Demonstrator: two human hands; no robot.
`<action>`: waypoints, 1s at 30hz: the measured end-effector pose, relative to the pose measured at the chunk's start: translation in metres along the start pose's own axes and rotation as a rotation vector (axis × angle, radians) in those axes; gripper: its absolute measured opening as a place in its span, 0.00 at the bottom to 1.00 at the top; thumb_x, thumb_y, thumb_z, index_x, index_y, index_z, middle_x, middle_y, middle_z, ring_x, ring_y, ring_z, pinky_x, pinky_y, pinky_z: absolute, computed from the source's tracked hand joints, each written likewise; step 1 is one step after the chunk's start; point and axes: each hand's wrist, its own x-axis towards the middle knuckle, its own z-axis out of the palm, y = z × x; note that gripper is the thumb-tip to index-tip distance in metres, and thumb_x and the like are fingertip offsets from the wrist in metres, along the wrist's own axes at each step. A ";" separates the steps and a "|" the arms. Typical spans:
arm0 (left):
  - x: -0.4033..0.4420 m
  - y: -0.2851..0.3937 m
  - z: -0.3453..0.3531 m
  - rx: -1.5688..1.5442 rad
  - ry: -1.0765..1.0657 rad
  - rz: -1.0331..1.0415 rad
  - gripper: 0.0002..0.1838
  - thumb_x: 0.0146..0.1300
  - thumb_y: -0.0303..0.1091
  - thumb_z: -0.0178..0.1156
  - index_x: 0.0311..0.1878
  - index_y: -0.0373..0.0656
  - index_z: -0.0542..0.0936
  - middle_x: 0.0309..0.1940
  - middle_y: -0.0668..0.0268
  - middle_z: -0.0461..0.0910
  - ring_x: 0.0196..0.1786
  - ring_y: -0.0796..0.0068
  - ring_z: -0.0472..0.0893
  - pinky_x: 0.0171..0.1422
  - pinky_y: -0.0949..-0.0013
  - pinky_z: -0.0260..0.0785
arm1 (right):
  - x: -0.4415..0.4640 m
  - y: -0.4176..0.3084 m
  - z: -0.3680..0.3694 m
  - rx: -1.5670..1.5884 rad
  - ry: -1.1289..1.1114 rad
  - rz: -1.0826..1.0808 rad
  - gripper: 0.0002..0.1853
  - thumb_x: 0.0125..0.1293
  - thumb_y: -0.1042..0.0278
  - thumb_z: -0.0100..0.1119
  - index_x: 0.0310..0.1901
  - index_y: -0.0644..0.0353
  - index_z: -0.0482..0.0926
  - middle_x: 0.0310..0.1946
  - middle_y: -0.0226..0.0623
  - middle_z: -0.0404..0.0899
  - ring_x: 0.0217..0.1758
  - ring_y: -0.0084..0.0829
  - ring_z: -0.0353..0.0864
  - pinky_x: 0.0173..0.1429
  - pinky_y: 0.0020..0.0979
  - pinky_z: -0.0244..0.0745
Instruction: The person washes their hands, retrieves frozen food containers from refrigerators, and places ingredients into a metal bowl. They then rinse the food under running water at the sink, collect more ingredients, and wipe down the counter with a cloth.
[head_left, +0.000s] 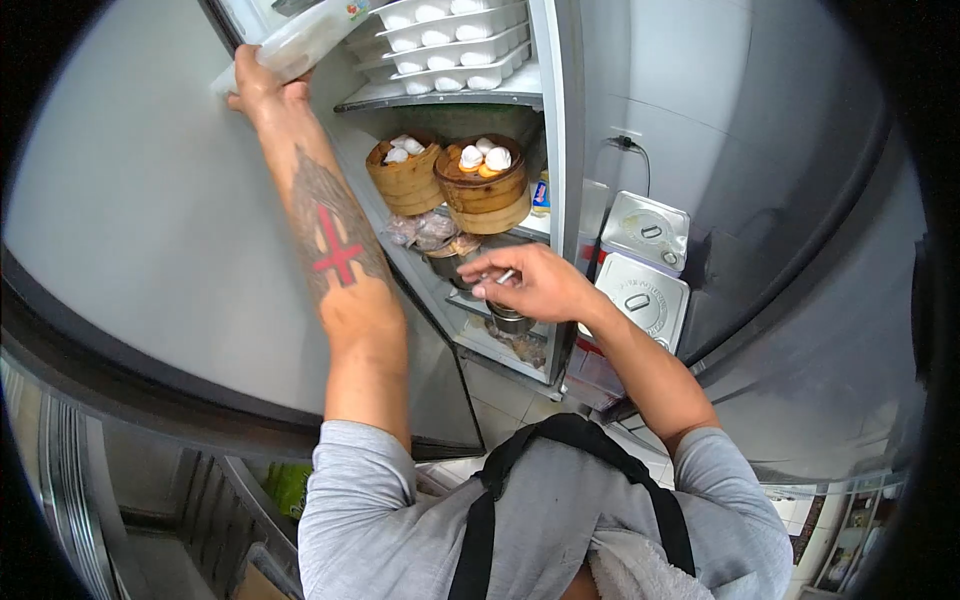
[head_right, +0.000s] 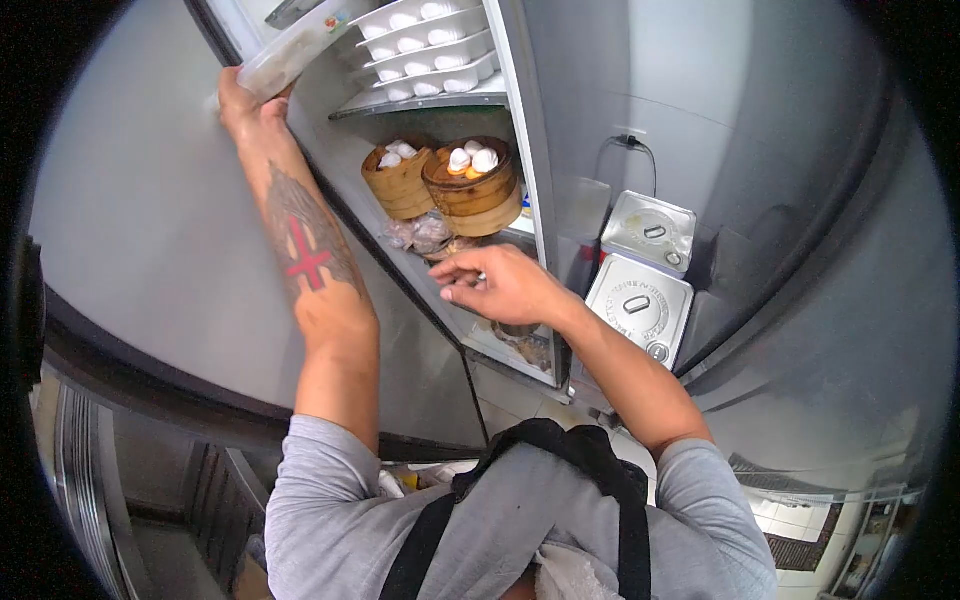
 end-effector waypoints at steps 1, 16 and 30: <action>-0.006 -0.001 -0.001 -0.042 0.043 -0.006 0.34 0.63 0.35 0.51 0.72 0.43 0.54 0.66 0.50 0.62 0.64 0.49 0.71 0.63 0.42 0.71 | 0.006 0.000 0.000 -0.043 0.013 -0.003 0.19 0.65 0.62 0.65 0.54 0.61 0.81 0.47 0.40 0.86 0.48 0.31 0.86 0.52 0.33 0.81; -0.094 -0.023 -0.007 -0.218 0.322 0.176 0.44 0.55 0.32 0.56 0.73 0.46 0.45 0.67 0.52 0.59 0.69 0.52 0.64 0.70 0.45 0.63 | 0.151 0.030 -0.005 0.114 0.303 -0.130 0.29 0.69 0.51 0.60 0.62 0.66 0.74 0.56 0.48 0.80 0.59 0.34 0.81 0.60 0.33 0.76; -0.304 0.011 -0.093 -0.041 0.276 -0.026 0.48 0.57 0.61 0.52 0.76 0.42 0.55 0.72 0.48 0.60 0.73 0.48 0.63 0.75 0.46 0.58 | 0.057 -0.025 0.050 0.542 0.335 -0.319 0.42 0.69 0.70 0.59 0.77 0.64 0.43 0.70 0.47 0.61 0.72 0.33 0.61 0.74 0.35 0.59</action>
